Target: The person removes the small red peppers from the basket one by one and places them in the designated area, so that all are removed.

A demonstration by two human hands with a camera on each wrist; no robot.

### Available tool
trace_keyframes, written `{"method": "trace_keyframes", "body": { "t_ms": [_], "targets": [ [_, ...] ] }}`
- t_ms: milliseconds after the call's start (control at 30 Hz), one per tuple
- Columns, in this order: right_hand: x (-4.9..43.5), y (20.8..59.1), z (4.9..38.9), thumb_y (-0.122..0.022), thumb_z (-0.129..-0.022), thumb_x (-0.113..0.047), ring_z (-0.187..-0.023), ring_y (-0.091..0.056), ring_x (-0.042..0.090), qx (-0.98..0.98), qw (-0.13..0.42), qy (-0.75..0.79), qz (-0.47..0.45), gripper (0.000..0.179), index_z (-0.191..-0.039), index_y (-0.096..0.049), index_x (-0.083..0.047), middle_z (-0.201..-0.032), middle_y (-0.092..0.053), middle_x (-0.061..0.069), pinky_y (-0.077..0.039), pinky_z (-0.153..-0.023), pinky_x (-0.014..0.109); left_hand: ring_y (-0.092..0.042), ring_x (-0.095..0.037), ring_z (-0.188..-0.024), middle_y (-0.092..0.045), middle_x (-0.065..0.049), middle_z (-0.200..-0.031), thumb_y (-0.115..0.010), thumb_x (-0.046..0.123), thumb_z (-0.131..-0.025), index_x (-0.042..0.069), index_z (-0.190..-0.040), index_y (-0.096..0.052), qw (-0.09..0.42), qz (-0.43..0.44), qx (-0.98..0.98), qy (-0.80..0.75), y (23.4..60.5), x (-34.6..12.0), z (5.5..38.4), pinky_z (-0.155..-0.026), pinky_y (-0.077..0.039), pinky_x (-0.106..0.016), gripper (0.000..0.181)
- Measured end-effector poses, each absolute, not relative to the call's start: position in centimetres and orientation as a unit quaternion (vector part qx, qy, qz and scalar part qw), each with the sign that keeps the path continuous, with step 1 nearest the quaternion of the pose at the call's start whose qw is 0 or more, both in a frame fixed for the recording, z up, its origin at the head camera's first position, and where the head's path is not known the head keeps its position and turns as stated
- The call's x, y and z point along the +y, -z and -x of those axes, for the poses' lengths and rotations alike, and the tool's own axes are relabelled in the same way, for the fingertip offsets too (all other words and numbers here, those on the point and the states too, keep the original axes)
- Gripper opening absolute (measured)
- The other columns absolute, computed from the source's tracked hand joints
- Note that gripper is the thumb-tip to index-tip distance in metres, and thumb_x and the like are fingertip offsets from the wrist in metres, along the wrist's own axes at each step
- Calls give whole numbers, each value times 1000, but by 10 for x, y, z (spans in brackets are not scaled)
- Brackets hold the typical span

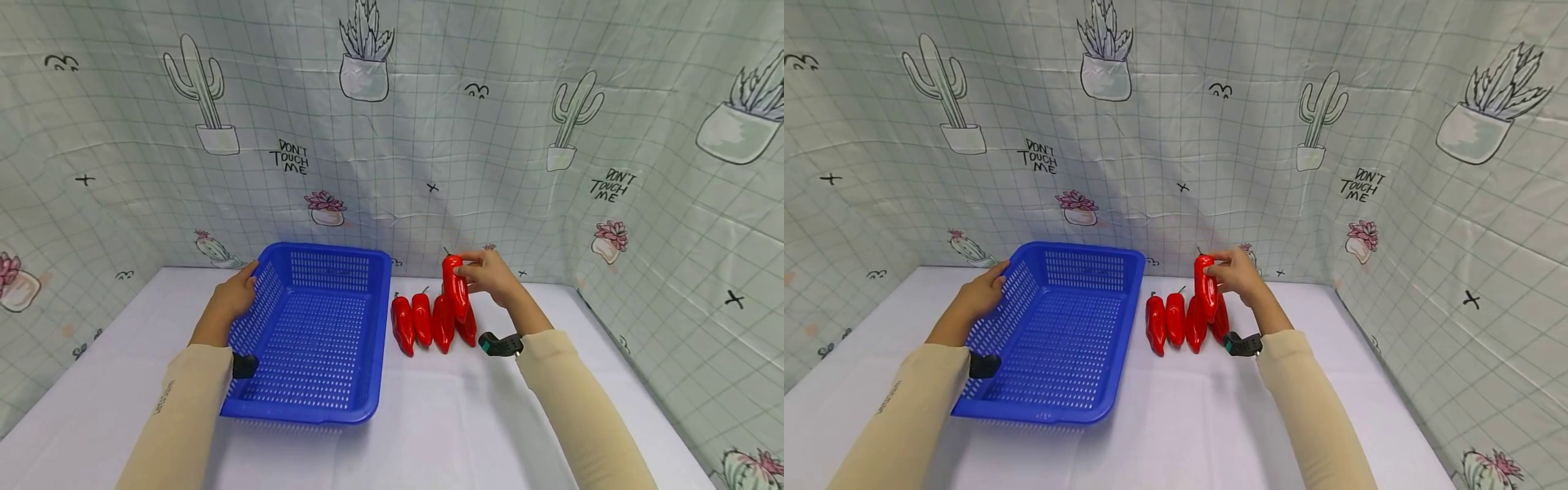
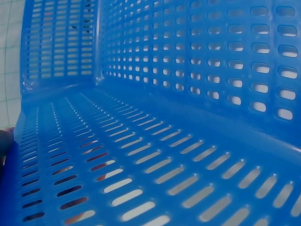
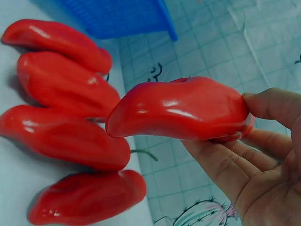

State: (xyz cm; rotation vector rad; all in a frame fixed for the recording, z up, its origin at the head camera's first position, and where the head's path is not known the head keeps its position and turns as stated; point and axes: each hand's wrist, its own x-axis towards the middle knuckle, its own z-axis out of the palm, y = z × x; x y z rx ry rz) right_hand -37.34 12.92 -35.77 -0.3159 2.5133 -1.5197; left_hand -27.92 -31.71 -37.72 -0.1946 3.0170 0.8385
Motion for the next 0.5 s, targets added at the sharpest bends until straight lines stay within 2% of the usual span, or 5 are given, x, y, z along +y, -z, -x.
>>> {"method": "trace_keyframes", "body": {
  "t_ms": [500],
  "targets": [
    [150,382,375,-56,-99,-15,-85,-69,19,858,89,503,61,49,-144,-46,2,-126,-61,28,-60,-78,35,-32,-61,-131,-28,-37,-149,-22,15,-107,0,-154,-17,7,62,962,-266,376,-317,280,-109,-29,-68,50]
  ]
}}
